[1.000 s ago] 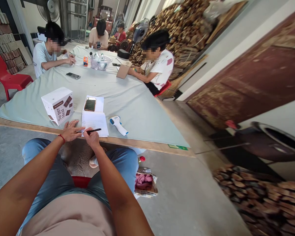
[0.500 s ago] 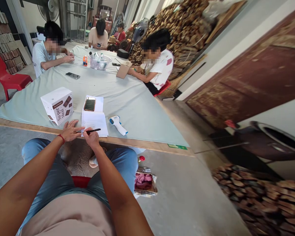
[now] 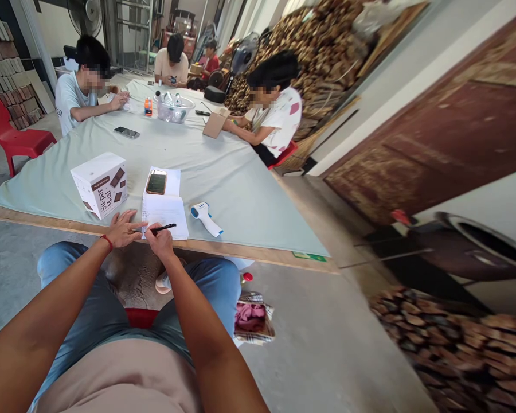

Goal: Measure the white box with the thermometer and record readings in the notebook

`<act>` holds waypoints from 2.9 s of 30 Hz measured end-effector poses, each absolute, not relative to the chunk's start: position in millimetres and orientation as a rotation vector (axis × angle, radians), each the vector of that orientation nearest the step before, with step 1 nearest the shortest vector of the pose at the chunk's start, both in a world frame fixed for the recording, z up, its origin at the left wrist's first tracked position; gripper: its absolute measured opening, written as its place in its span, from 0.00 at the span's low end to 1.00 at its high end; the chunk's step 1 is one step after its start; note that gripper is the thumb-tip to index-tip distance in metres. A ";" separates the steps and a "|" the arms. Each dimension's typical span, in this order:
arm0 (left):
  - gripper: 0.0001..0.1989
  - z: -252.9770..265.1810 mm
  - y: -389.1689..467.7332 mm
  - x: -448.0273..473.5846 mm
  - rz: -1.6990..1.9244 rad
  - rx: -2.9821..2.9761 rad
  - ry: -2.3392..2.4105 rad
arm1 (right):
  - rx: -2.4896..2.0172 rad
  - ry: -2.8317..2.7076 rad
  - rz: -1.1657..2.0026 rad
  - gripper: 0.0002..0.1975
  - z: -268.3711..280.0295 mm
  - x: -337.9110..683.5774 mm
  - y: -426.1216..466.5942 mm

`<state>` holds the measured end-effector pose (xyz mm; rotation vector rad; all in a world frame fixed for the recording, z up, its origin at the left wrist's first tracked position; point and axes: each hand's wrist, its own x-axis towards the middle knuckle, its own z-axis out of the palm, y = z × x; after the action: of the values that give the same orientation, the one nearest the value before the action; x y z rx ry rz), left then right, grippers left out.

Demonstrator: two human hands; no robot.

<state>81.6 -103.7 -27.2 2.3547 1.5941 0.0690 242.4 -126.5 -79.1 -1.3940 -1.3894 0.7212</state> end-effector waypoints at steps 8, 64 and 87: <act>0.22 -31.0 -102.6 81.6 0.106 2.353 1.604 | -1.392 -1.386 0.728 0.06 -77.7 242.9 -127.0; 0.21 -24.9 -106.5 82.6 0.100 2.344 1.591 | -1.397 -1.373 0.655 0.05 -76.6 246.6 -126.9; 0.19 -40.6 -100.3 80.2 0.290 2.328 1.536 | -1.394 -1.121 0.690 0.10 -67.5 254.2 -126.5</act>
<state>80.2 -100.3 -40.6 2.3277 1.5365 0.2896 254.2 -126.5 -67.5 -1.3940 -1.1214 0.6903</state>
